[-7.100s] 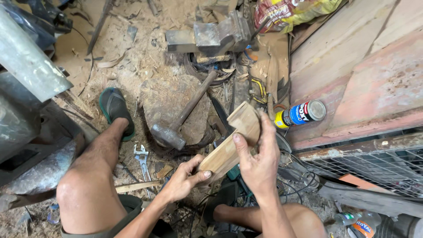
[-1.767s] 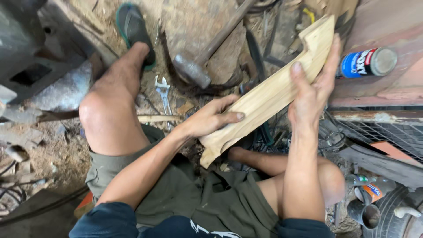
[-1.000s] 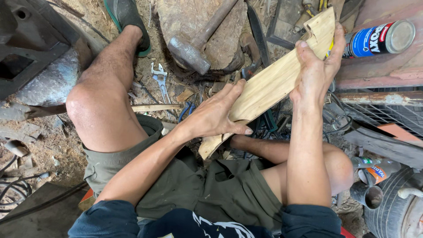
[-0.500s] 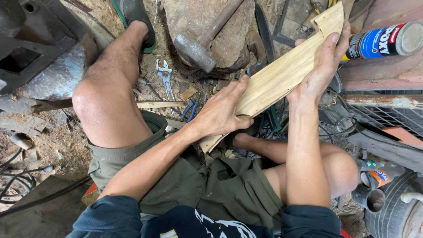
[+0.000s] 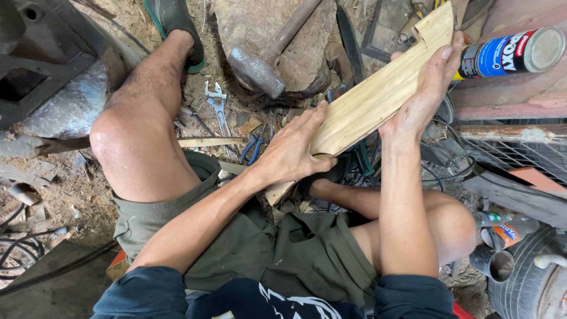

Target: The person uses a corded drill to make holes in a curved wooden piece, then inspects the drilled holes by turning the piece over. The person later uses an angle grinder with a flap disc to smooth the edges of the wood.

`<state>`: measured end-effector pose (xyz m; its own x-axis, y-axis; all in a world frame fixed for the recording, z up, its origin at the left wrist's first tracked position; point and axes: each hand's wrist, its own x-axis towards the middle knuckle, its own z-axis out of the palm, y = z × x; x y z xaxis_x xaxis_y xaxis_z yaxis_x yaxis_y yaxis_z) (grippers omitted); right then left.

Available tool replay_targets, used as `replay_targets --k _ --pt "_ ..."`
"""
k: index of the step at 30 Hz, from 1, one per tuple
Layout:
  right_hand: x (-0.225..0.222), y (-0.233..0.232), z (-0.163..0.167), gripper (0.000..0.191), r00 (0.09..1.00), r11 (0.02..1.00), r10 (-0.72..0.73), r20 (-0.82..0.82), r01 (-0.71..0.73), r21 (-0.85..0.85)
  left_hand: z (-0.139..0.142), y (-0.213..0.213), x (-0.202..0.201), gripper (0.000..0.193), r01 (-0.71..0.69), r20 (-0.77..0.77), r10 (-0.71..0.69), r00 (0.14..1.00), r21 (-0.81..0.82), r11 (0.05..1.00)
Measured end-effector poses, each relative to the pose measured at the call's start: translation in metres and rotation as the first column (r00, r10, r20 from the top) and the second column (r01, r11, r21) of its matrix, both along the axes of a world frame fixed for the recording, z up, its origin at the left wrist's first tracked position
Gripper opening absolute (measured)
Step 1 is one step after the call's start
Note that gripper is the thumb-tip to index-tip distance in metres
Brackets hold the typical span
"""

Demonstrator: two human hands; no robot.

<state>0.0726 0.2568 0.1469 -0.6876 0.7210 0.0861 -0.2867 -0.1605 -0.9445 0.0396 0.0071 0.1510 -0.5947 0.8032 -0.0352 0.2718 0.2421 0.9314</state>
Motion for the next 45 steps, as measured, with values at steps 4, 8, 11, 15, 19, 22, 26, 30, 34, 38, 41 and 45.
replay_targets --k 4,8,11,15,19,22,26,30,34,38,41,45 --pt "-0.002 -0.005 0.006 0.067 1.0 1.0 -0.003 -0.015 0.003 -0.006 -0.003 0.0 -0.003 0.11 -0.003 -0.049 0.004 0.999 0.023 1.0" --pt "-0.003 -0.016 0.014 0.067 1.0 1.0 -0.006 0.029 0.006 -0.004 -0.002 -0.002 -0.004 0.11 -0.006 -0.092 0.007 0.996 0.008 1.0" --pt "-0.005 -0.022 0.017 0.07 0.999 0.997 -0.031 0.011 0.032 -0.069 0.0 -0.004 -0.004 0.108 -0.017 -0.141 0.015 0.99 -0.012 1.0" --pt "-0.005 -0.031 0.02 0.073 1.0 0.993 0.01 -0.019 -0.012 -0.114 0.004 -0.006 -0.006 0.109 -0.027 -0.219 0.025 0.975 -0.008 1.0" --pt "-0.001 -0.043 0.026 0.054 0.993 0.964 0.103 -0.053 -0.113 -0.241 0.007 -0.004 -0.003 0.111 -0.05 -0.236 0.042 0.971 -0.029 0.998" --pt "-0.001 -0.05 0.032 0.052 0.997 0.966 0.058 -0.057 -0.07 -0.249 0.008 -0.005 0.0 0.11 -0.058 -0.254 0.049 0.966 -0.027 0.998" --pt "-0.003 -0.053 0.035 0.052 1.0 0.984 0.01 0.002 -0.01 -0.18 0.007 -0.004 0.0 0.109 -0.048 -0.281 0.038 0.959 -0.029 0.998" --pt "-0.003 -0.054 0.033 0.053 1.0 0.986 0.009 -0.009 -0.01 -0.169 0.008 -0.004 0.0 0.109 -0.036 -0.283 0.024 0.959 -0.037 0.999" --pt "-0.003 -0.054 0.031 0.05 1.0 0.987 0.001 -0.008 -0.002 -0.161 0.009 -0.003 0.003 0.108 -0.056 -0.29 0.041 0.956 -0.044 0.997" --pt "-0.003 -0.054 0.034 0.053 1.0 0.987 -0.009 -0.01 0.007 -0.16 0.009 -0.002 0.005 0.106 -0.063 -0.303 0.037 0.952 -0.075 0.995" --pt "-0.001 -0.051 0.039 0.054 0.999 0.988 0.031 -0.023 -0.034 -0.149 0.005 -0.005 0.006 0.107 -0.005 -0.269 0.009 0.963 0.013 1.0" --pt "0.005 -0.038 0.046 0.054 0.994 0.978 0.105 -0.008 -0.105 -0.179 -0.008 -0.011 -0.012 0.098 0.012 0.283 -0.046 0.958 0.12 0.993"
